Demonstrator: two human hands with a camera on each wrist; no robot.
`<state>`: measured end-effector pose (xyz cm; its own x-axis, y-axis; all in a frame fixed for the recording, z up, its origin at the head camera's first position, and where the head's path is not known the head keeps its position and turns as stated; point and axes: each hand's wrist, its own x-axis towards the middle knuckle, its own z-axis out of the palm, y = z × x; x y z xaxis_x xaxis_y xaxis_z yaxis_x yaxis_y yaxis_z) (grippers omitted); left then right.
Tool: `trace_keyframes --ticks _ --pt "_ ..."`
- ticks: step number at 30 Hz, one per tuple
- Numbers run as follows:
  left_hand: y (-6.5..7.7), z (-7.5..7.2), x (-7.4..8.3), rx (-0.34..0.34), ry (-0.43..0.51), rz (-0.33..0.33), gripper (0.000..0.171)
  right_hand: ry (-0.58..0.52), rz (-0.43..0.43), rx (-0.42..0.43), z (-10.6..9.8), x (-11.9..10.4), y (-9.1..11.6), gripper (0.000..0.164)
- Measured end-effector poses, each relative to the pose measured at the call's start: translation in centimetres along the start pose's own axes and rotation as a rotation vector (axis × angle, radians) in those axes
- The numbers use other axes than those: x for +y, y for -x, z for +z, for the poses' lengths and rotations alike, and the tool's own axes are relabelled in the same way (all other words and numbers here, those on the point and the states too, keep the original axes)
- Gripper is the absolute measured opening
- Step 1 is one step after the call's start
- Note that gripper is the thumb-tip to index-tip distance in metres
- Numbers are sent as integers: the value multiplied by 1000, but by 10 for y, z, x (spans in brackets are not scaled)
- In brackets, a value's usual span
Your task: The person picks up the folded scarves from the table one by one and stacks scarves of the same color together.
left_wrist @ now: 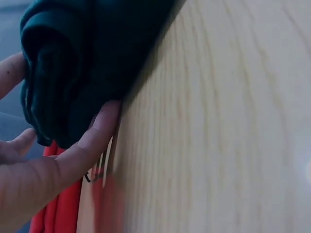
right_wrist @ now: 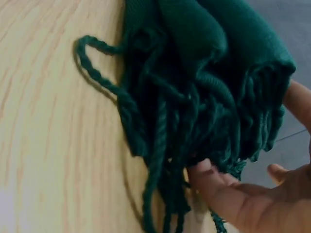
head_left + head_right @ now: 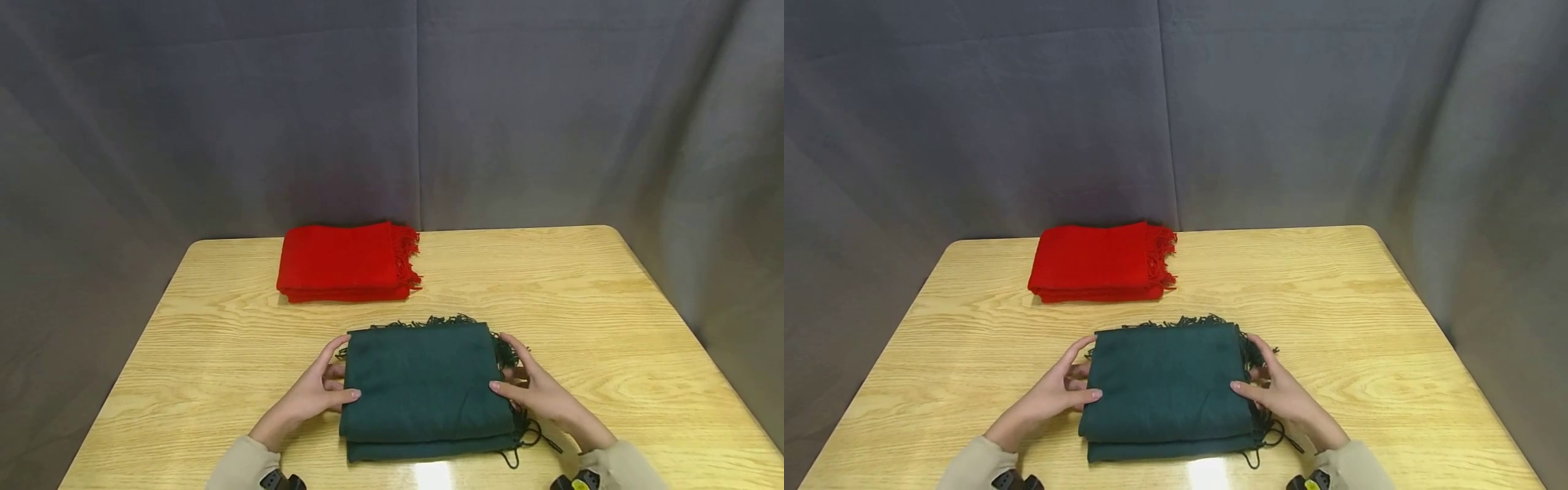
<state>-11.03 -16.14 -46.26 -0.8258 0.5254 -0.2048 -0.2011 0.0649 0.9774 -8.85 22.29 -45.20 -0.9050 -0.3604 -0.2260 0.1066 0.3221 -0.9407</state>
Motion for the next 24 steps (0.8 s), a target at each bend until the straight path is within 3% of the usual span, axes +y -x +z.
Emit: trace_keyframes --ticks 4,9,11,19,24 --pt "-2 -2 -2 -44 24 48 88 6 -73 -41 -2 4 -2 79" --pt "-4 -1 -4 -89 -23 172 84 44 -152 -90 -6 7 -3 73" --pt "-4 0 -4 -95 -39 193 82 66 -163 -113 -7 6 -3 69" --pt "-2 3 0 -83 58 133 74 26 -53 -201 -9 0 -7 61" --pt "-4 4 2 -82 89 75 74 13 -36 -219 -8 -4 -9 62"
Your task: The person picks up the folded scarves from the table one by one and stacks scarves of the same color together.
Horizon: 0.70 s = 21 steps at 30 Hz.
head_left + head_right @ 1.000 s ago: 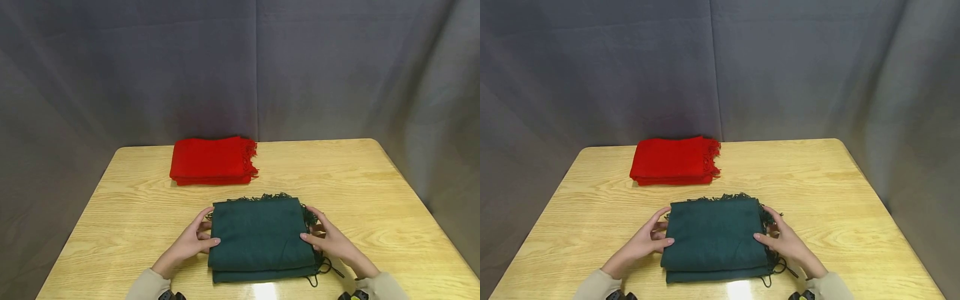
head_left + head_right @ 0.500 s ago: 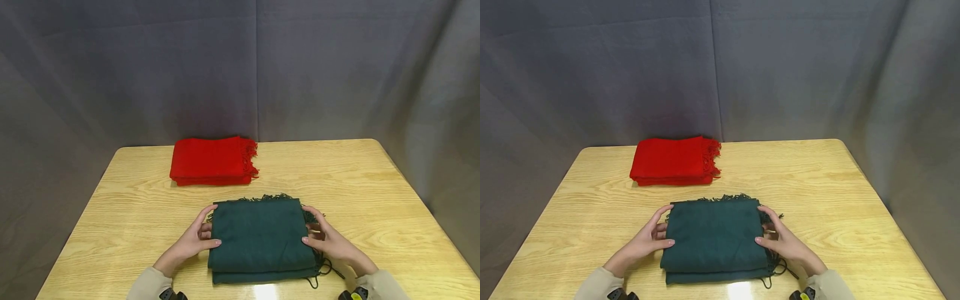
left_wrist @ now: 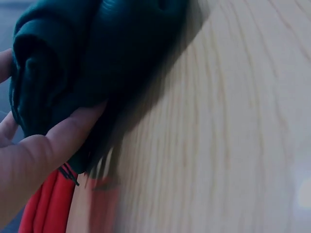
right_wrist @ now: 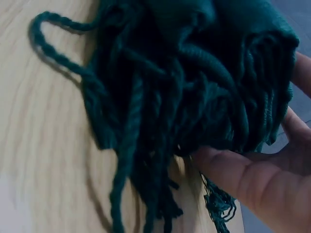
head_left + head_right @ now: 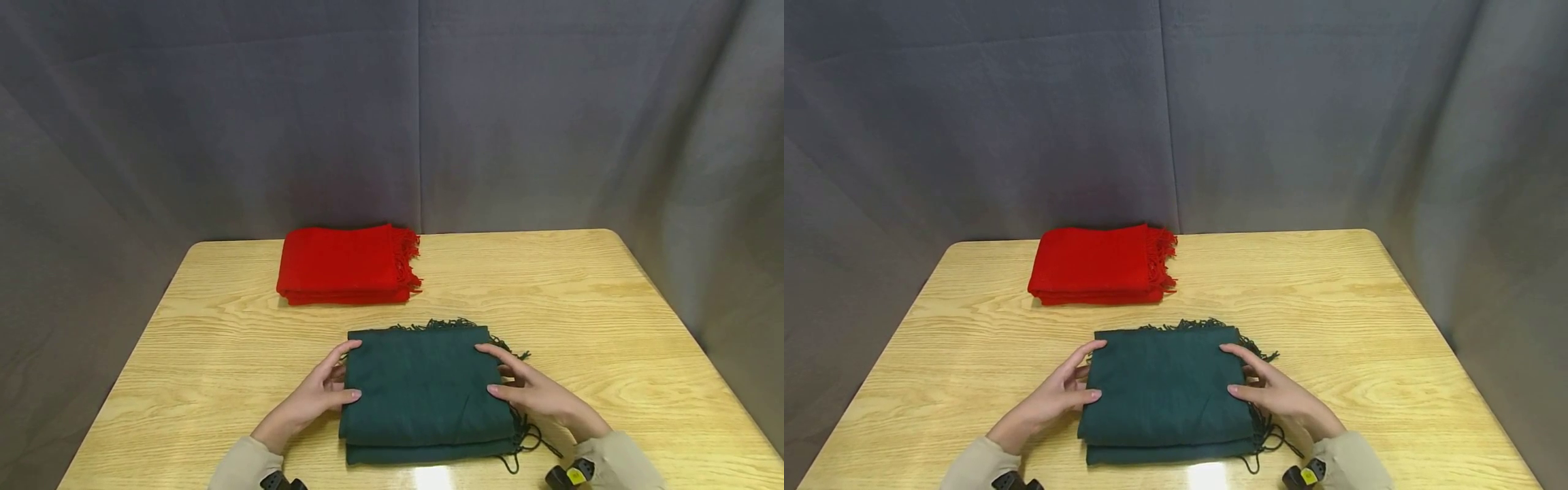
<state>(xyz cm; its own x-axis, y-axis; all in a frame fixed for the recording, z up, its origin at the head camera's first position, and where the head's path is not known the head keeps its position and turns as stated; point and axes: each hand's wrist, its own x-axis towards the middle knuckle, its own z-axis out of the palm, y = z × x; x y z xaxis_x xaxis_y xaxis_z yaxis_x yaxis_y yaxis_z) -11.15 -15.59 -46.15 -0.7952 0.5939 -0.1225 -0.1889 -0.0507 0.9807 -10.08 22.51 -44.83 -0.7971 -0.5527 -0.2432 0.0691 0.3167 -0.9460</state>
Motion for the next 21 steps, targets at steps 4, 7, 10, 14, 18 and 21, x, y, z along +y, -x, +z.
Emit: trace_keyframes --ticks 4,7,10,14,18,21 --pt "-1 -1 -1 -25 24 -29 75 4 -15 -13 2 -2 -4 62" --pt "-3 -1 -3 -58 60 -23 76 -19 -39 -27 5 -2 -8 63" --pt "-5 1 -4 -74 78 -21 77 -64 -47 -37 7 -1 -12 66" --pt "-7 3 -6 -65 61 -27 78 -151 -40 -20 11 3 -13 69" --pt "-9 5 -6 -42 42 -28 79 -194 -49 32 16 5 -15 69" --pt "-11 7 -5 -27 27 -14 79 -180 -60 69 19 5 -16 68"
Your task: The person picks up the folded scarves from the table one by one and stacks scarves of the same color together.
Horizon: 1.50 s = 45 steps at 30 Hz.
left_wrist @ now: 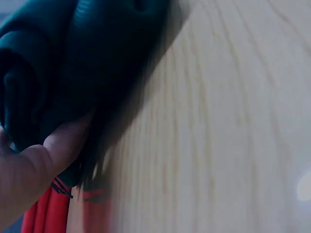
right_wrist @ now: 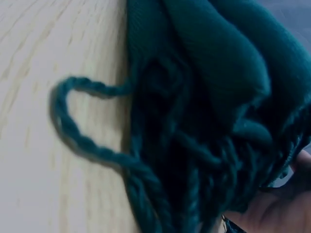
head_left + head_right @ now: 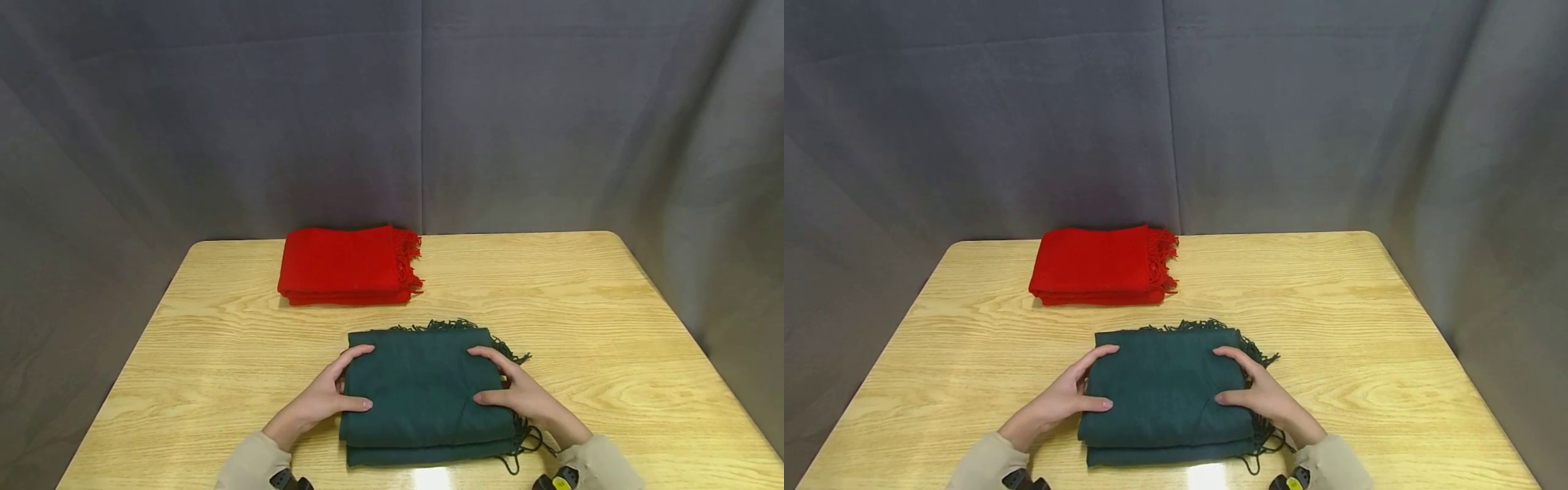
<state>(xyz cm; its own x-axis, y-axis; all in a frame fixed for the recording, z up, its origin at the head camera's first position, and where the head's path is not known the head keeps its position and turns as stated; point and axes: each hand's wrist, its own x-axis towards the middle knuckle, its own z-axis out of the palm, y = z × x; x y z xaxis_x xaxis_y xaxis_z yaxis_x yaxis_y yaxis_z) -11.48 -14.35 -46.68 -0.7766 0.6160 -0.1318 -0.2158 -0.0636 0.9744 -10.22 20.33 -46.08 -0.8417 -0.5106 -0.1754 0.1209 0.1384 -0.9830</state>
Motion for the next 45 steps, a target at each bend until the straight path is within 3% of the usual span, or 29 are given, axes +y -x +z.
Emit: trace_keyframes --ticks 6,16,27,45 --pt "-3 5 2 24 -20 19 79 25 -16 65 2 -3 2 65" --pt "-7 12 8 79 -57 34 77 13 -45 102 3 -7 4 62" --pt "-14 17 15 69 -90 68 75 -39 -70 90 -5 -14 7 62" --pt "-27 24 30 81 -122 77 74 67 -57 158 -21 -26 11 59"
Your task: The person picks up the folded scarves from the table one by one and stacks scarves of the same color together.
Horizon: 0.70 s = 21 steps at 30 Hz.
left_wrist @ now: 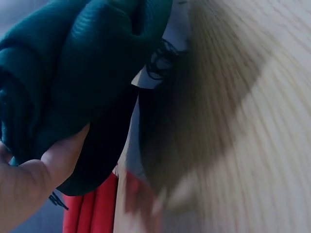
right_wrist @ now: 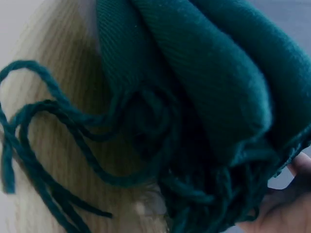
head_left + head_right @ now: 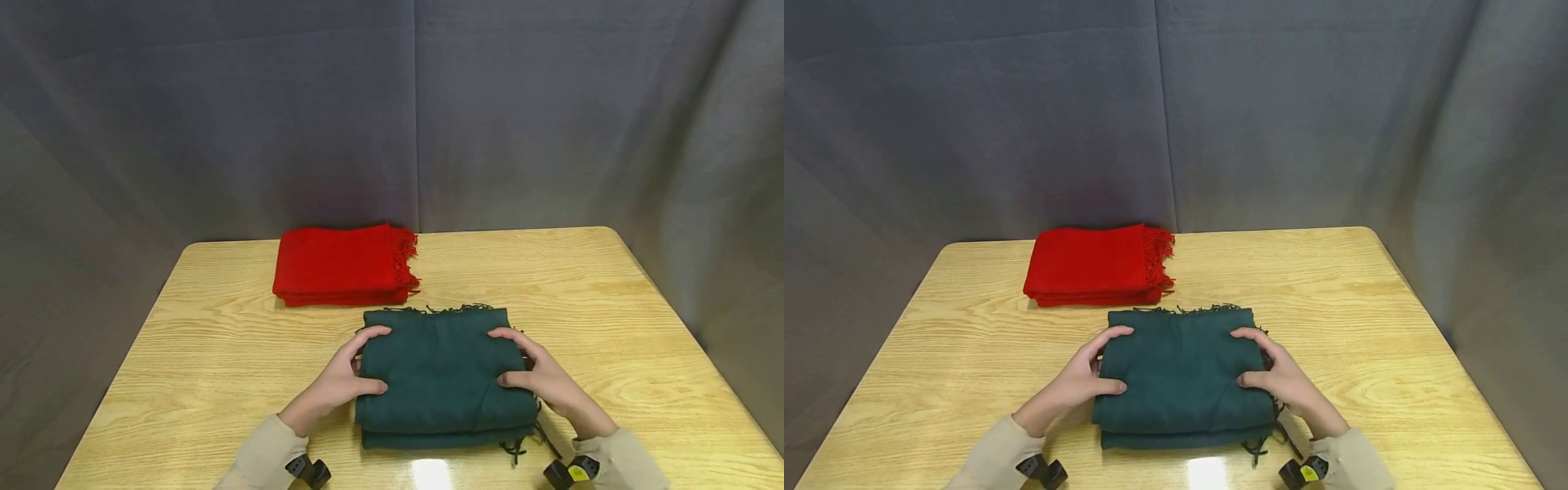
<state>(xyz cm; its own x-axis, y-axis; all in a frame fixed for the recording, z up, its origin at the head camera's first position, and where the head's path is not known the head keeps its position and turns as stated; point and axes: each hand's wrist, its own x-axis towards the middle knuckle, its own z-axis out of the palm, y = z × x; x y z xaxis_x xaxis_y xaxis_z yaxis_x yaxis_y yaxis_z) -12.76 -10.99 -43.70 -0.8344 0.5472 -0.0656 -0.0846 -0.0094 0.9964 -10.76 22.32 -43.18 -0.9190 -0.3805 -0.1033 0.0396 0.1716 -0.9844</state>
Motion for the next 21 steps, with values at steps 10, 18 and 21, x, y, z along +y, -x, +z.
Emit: trace_keyframes --ticks 10,18,21 --pt "-10 0 7 2 5 54 75 14 -16 10 -8 -8 0 58" --pt "-23 5 16 21 18 83 75 38 -43 33 -20 -15 1 59" --pt "-30 7 19 19 23 97 74 43 -45 54 -26 -16 1 59"
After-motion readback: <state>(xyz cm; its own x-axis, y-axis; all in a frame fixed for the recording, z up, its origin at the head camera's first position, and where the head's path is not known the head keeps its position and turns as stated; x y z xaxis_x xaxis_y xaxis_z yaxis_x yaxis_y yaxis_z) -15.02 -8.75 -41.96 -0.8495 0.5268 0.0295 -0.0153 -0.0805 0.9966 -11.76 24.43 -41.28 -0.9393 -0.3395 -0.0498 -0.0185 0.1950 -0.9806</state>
